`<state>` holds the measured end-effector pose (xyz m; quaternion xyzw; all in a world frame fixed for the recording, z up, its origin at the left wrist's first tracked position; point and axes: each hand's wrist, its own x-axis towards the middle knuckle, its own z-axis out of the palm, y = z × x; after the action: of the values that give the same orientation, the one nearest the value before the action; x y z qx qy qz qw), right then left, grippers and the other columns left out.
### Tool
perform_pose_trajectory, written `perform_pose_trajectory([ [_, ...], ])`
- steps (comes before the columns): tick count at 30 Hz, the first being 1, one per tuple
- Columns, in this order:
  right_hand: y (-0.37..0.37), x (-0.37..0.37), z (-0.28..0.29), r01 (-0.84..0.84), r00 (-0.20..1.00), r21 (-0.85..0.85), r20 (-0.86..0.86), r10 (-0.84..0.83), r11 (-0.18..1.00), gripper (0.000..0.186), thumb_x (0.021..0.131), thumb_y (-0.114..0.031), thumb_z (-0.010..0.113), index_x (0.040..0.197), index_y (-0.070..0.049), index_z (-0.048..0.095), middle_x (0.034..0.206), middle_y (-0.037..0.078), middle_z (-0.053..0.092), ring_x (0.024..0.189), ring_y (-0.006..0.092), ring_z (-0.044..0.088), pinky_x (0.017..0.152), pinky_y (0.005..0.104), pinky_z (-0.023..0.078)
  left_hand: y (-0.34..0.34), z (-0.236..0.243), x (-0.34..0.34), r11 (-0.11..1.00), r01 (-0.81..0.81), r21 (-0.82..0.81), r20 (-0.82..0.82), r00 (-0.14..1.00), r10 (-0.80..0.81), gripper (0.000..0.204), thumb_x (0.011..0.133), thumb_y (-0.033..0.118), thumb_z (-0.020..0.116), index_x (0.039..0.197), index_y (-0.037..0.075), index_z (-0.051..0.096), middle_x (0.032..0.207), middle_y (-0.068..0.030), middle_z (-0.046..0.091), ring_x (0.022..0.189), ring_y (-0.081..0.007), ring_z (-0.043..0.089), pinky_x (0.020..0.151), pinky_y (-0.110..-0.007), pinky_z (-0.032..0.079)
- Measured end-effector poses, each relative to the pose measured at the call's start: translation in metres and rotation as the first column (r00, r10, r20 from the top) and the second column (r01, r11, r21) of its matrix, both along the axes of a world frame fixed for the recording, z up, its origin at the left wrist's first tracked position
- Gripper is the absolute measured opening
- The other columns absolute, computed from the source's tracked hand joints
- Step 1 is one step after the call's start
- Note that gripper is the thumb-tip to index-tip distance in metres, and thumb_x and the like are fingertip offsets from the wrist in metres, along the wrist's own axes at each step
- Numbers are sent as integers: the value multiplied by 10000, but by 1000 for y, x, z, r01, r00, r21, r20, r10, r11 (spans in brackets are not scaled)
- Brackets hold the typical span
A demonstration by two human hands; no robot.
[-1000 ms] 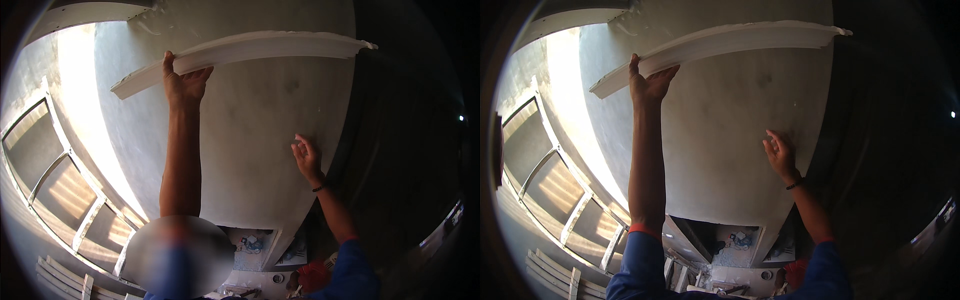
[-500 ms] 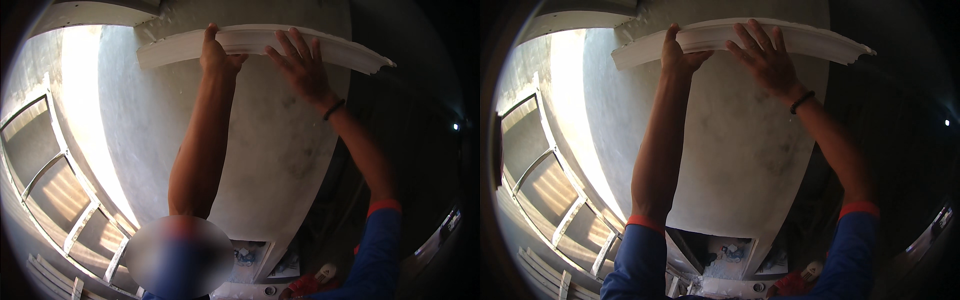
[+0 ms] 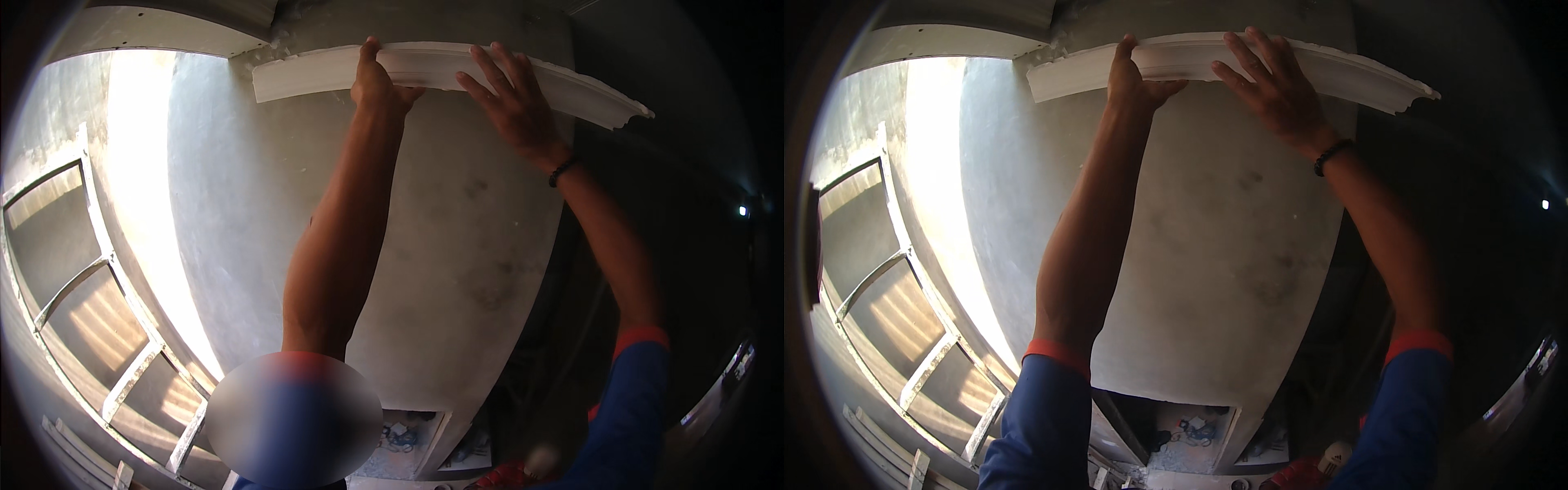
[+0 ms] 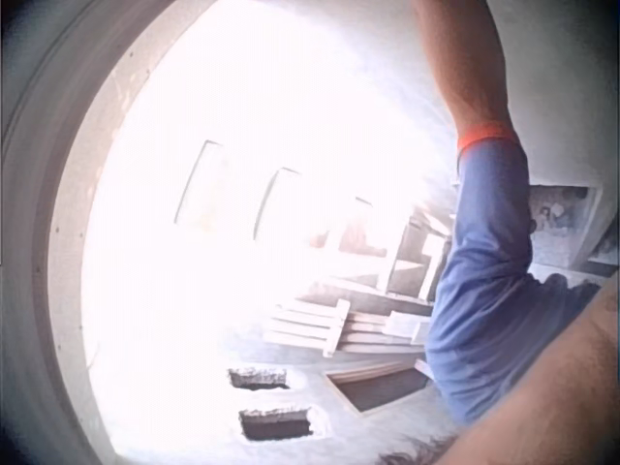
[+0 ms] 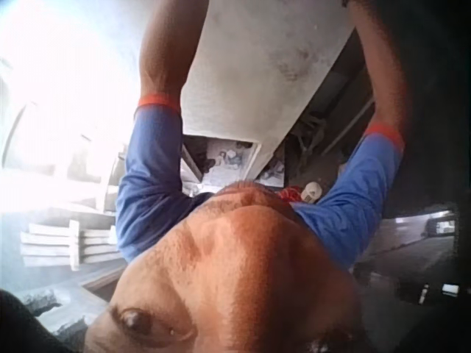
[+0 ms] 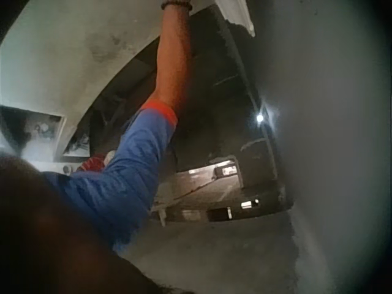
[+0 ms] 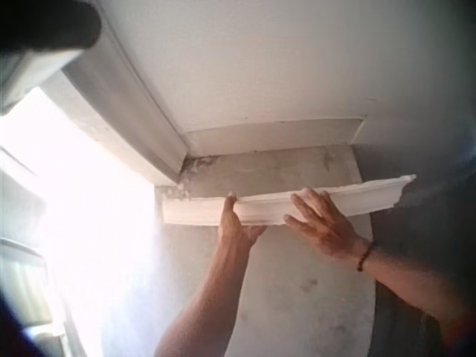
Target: The person positions a length of white molding against the junction of a wall and ceiling, then applies a white filler paste along the top edge using their fingers to smooth the joint.
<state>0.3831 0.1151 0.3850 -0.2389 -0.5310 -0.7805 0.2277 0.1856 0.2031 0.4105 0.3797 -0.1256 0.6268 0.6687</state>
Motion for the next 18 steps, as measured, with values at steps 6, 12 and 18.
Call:
perform_pose_trajectory([
  [6, -4, -11, -16, -216, 965, -32, -159, 208, 976, 574, 795, -84, 682, 1334, -211, 532, 1411, 89, 445, 1269, 304, 426, 1058, 494, 383, 17, 25, -3, 999, 44, 1, 81, 996, -44, 588, 888, 293, 663, 1342, 21, 409, 1313, -200, 468, 1175, -420, 512, 881, -665, 473],
  [12, -7, -3, 6, 70, 972, 110, -233, -43, 991, 716, 789, -64, 689, 1433, -225, 422, 1469, 77, 365, 1344, 339, 335, 1080, 552, 322, -18, 43, 8, 998, -18, -53, 94, 995, 23, 707, 863, 317, 698, 1386, -12, 354, 1360, -224, 437, 1219, -434, 474, 970, -640, 408],
  [18, 4, -3, 33, 29, 992, 109, -122, -16, 994, 705, 803, -38, 653, 1439, -237, 421, 1498, 61, 341, 1369, 325, 324, 1084, 557, 343, -31, 54, 5, 992, -89, -88, 59, 994, 95, 774, 815, 349, 757, 1400, 11, 381, 1379, -228, 455, 1218, -431, 489, 1001, -637, 384],
])
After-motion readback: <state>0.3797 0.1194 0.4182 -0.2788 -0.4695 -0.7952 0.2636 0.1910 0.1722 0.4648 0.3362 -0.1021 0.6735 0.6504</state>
